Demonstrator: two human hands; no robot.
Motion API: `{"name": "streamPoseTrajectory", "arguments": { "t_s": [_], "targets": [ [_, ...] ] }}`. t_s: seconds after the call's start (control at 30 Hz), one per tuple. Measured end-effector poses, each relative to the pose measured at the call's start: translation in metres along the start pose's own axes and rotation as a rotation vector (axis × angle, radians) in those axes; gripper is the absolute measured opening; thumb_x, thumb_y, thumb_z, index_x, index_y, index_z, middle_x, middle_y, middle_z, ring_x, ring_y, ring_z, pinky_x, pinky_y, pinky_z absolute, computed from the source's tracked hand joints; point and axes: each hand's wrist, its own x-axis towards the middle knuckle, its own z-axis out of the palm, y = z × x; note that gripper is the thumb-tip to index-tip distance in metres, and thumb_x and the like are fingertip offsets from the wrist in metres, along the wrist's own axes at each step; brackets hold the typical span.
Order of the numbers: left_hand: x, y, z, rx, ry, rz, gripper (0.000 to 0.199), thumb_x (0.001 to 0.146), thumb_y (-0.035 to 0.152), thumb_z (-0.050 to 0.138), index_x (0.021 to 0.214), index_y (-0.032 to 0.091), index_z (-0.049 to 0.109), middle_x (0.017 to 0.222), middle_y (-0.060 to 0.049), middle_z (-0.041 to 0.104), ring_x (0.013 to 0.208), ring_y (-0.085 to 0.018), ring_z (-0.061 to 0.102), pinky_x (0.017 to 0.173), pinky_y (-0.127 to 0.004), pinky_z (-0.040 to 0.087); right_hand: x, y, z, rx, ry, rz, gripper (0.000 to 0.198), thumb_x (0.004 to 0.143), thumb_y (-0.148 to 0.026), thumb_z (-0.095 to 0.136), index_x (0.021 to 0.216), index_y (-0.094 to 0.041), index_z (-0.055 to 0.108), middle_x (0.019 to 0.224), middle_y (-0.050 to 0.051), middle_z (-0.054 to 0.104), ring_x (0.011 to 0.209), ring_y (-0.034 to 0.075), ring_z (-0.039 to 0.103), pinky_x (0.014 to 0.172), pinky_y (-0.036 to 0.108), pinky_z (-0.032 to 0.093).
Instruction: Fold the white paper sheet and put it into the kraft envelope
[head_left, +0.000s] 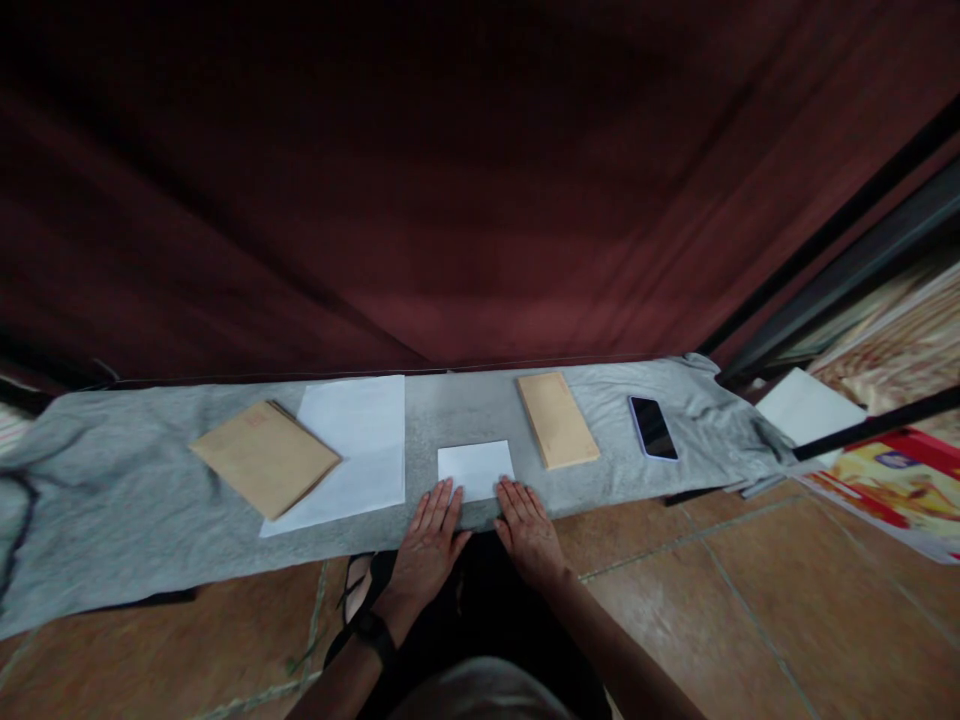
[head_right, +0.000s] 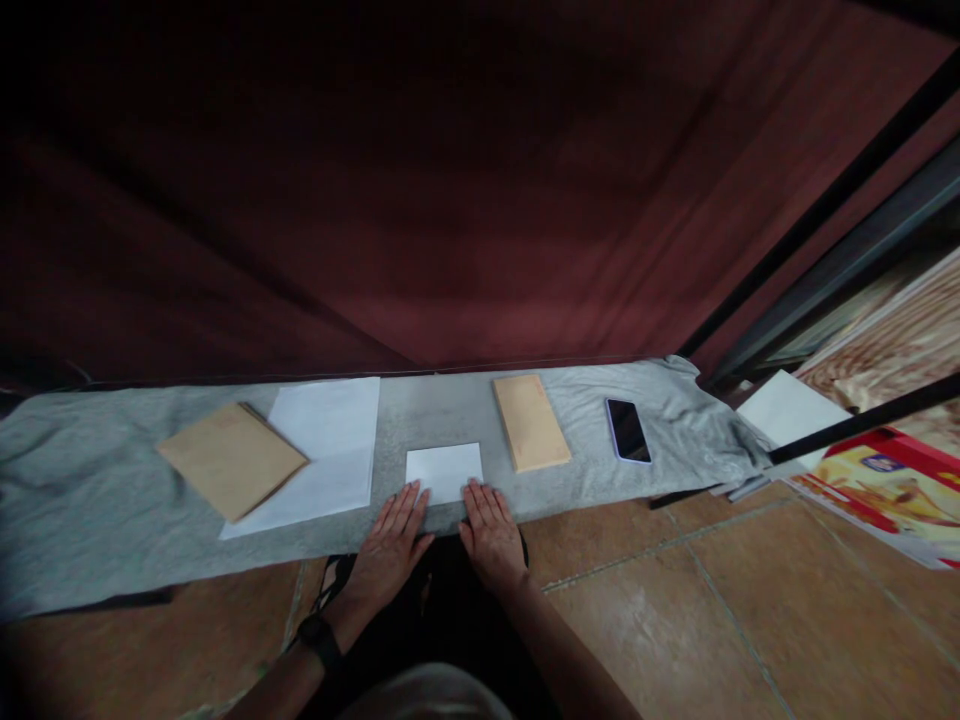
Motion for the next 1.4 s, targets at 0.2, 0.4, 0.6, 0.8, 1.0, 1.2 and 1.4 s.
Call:
{"name": "streamPoseTrajectory", "arguments": {
  "t_s": [0.2, 0.4, 0.6, 0.8, 1.0, 1.2, 1.4],
  "targets": [
    [0.006, -0.001, -0.01, -0.021, -0.009, -0.028, 0.054, 0.1, 0.04, 0.041, 0.141, 0.007, 0.051, 0.147, -0.019, 0.053, 0.142, -0.029, 0.044, 0.119, -0.05, 0.035, -0.001, 0.011, -0.012, 0.034, -0.001, 0.073, 0.048, 0.104, -0.029, 0.042, 0.149, -0.016, 0.046, 0.149, 0.011, 0.053, 0.14, 0.024, 0.046, 0.122, 0.048, 0.03],
    [0.058, 0.006, -0.01, -0.083, -0.017, -0.118, 0.048, 0.1, 0.027, 0.033, 0.14, 0.01, 0.054, 0.148, -0.015, 0.053, 0.144, -0.026, 0.042, 0.121, -0.046, 0.034, 0.052, 0.003, -0.002, 0.109, 0.048, 0.117, 0.046, 0.104, -0.027, 0.035, 0.145, -0.012, 0.05, 0.151, 0.012, 0.05, 0.141, 0.024, 0.045, 0.119, 0.046, 0.034],
    [0.076, 0.01, 0.02, -0.067, -0.047, -0.19, 0.056, 0.099, 0.028, 0.033, 0.149, 0.006, 0.041, 0.156, -0.019, 0.041, 0.148, -0.028, 0.034, 0.121, -0.049, 0.031, 0.081, 0.0, 0.025, 0.023, -0.002, 0.107, 0.049, 0.104, -0.028, 0.039, 0.149, -0.012, 0.045, 0.152, 0.014, 0.048, 0.144, 0.025, 0.041, 0.118, 0.046, 0.033],
    [0.069, 0.006, 0.032, -0.063, -0.002, -0.21, 0.059, 0.099, 0.033, 0.035, 0.152, 0.006, 0.037, 0.159, -0.019, 0.036, 0.149, -0.029, 0.031, 0.121, -0.05, 0.029, 0.076, 0.004, 0.031, -0.065, -0.025, 0.144, 0.053, 0.104, -0.034, 0.041, 0.152, -0.012, 0.041, 0.157, 0.015, 0.041, 0.145, 0.027, 0.038, 0.119, 0.046, 0.026],
    [0.069, 0.005, 0.028, -0.05, 0.001, -0.202, 0.057, 0.098, 0.034, 0.04, 0.15, 0.011, 0.041, 0.16, -0.019, 0.035, 0.149, -0.032, 0.031, 0.119, -0.052, 0.031, 0.074, 0.004, 0.034, -0.056, 0.026, 0.178, 0.053, 0.103, -0.035, 0.041, 0.151, -0.013, 0.042, 0.156, 0.017, 0.041, 0.144, 0.03, 0.039, 0.118, 0.05, 0.026],
    [0.07, 0.007, 0.02, -0.042, -0.002, -0.183, 0.054, 0.097, 0.03, 0.043, 0.151, 0.019, 0.043, 0.16, -0.015, 0.036, 0.149, -0.032, 0.031, 0.117, -0.054, 0.033, 0.078, -0.001, 0.03, -0.036, 0.028, 0.178, 0.05, 0.104, -0.032, 0.039, 0.149, -0.011, 0.046, 0.153, 0.017, 0.046, 0.144, 0.031, 0.039, 0.119, 0.054, 0.022],
    [0.07, 0.006, 0.018, -0.037, -0.041, -0.161, 0.059, 0.095, 0.023, 0.037, 0.154, 0.013, 0.036, 0.16, -0.017, 0.035, 0.15, -0.03, 0.029, 0.121, -0.053, 0.028, 0.083, -0.01, 0.031, 0.016, -0.054, 0.094, 0.048, 0.106, -0.032, 0.032, 0.151, -0.019, 0.043, 0.154, 0.01, 0.046, 0.144, 0.024, 0.039, 0.119, 0.049, 0.026]
  ]
}}
